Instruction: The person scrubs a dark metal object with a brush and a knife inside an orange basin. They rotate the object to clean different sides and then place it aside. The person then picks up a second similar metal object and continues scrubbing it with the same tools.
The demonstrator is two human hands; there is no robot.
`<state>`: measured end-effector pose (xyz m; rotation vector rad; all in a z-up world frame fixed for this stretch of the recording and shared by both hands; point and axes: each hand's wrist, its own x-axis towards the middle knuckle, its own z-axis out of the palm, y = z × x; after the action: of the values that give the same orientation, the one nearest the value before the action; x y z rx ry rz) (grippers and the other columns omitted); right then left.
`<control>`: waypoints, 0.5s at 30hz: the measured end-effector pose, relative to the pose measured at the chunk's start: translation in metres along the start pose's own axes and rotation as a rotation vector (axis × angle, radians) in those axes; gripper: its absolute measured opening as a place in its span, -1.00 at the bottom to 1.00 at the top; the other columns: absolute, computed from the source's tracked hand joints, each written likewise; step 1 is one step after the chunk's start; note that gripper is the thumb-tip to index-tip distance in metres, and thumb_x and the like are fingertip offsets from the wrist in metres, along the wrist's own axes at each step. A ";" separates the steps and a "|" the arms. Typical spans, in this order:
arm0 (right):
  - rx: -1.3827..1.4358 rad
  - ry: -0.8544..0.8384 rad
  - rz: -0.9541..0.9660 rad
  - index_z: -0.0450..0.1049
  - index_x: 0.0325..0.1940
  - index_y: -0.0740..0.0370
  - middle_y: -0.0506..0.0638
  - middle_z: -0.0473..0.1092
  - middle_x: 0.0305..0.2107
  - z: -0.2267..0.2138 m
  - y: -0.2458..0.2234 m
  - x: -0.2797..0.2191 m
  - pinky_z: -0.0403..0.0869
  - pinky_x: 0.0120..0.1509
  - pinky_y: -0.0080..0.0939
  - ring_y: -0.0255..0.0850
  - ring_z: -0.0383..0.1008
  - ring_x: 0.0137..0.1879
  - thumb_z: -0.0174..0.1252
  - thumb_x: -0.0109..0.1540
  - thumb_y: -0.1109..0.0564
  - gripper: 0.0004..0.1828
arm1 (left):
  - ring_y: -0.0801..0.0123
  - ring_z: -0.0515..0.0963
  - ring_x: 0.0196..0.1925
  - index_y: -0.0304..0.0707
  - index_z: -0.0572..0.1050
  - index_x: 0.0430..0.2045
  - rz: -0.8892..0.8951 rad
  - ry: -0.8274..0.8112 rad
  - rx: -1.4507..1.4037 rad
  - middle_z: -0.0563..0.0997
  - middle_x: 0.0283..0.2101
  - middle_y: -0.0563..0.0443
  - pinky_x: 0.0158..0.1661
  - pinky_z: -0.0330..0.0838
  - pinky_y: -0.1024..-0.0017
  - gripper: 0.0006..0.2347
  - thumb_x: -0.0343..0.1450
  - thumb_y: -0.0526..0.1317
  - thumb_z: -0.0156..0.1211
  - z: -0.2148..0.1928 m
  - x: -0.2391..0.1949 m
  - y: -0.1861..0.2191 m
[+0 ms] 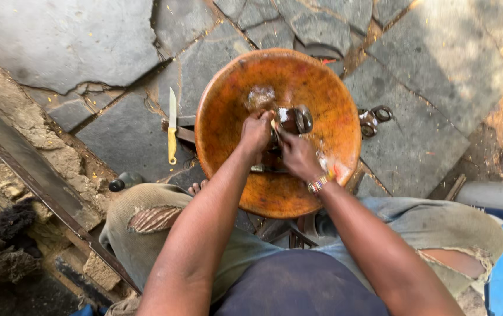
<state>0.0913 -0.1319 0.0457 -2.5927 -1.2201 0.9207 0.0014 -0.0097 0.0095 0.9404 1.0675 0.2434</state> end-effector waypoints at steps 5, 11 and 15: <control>-0.143 0.295 -0.254 0.48 0.30 -0.07 0.16 0.49 -0.57 -0.006 0.011 -0.023 0.47 -0.35 0.01 0.02 0.44 -0.48 0.06 0.29 0.09 -0.53 | 0.19 0.61 -0.19 -0.23 0.34 0.21 -0.068 -0.013 -0.054 0.59 -0.10 -0.19 -0.22 0.61 0.15 -0.57 0.45 -0.11 0.07 0.000 -0.015 0.018; -0.166 0.134 -0.272 0.59 0.13 -0.03 0.24 0.56 -0.24 -0.029 0.039 -0.053 0.51 -0.04 0.16 0.18 0.57 -0.18 0.07 0.24 0.11 -0.61 | 0.25 0.48 -0.35 -0.32 0.42 0.08 -0.001 0.132 -0.139 0.54 -0.24 -0.21 -0.39 0.54 0.17 -0.67 0.48 -0.14 0.02 0.018 -0.013 0.002; -0.227 0.046 -0.220 0.61 0.10 -0.03 0.27 0.55 -0.27 -0.026 0.026 -0.058 0.50 0.03 0.17 0.18 0.57 -0.13 0.13 0.23 0.07 -0.64 | 0.26 0.53 -0.28 -0.06 0.32 0.13 -0.132 0.139 -0.459 0.51 -0.25 -0.03 -0.28 0.60 0.14 -0.67 0.47 -0.12 0.02 0.027 -0.033 -0.001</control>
<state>0.0949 -0.1884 0.0846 -2.5555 -1.6430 0.7139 0.0068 -0.0443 0.0338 0.4440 1.1332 0.4282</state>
